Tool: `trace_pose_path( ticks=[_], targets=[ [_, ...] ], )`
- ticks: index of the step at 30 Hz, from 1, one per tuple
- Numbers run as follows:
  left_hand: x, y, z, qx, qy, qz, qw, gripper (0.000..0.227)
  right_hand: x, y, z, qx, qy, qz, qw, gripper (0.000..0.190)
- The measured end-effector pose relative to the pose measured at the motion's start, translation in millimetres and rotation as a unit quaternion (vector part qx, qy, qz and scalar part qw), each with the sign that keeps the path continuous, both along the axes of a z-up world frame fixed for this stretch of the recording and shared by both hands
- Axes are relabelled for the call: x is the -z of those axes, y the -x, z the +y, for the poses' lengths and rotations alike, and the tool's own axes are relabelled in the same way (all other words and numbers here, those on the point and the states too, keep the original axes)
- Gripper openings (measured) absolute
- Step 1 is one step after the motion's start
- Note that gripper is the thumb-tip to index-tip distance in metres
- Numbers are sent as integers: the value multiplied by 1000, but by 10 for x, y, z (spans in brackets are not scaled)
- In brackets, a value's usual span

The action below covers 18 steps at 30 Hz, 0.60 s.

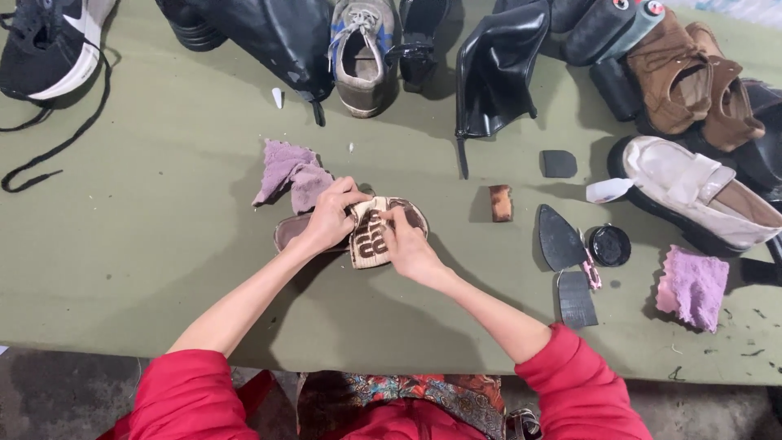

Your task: The person holds a brown slipper and uses a needle and thread to sew the sole to the upper part of the shoe. They repeatedly push the needle through the material and pull the thread tight to secure the attachment.

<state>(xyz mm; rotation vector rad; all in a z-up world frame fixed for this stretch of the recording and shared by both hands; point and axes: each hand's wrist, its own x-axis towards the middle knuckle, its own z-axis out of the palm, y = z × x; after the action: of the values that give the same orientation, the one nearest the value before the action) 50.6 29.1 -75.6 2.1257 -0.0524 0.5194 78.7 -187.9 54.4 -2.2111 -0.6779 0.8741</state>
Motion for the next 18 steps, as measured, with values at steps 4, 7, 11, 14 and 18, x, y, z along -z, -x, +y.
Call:
trace_pose_path(
  ticks=[4,7,11,14,18],
  targets=[
    [-38,-7,11,-1,10,2,1000,16,155,-96,62,139,-125,213,959,32],
    [20,-17,0,-5,7,3,1000,16,271,-127,82,166,-144,241,945,31],
    [-115,6,-64,-17,1,-25,1000,12,482,-93,50,123,-96,108,982,27],
    [-111,106,-75,-33,-4,-53,998,13,316,90,35,80,-83,-7,993,26],
    [-526,286,-295,-76,-61,-164,982,11,139,491,-106,71,-210,-145,964,34]
  ],
)
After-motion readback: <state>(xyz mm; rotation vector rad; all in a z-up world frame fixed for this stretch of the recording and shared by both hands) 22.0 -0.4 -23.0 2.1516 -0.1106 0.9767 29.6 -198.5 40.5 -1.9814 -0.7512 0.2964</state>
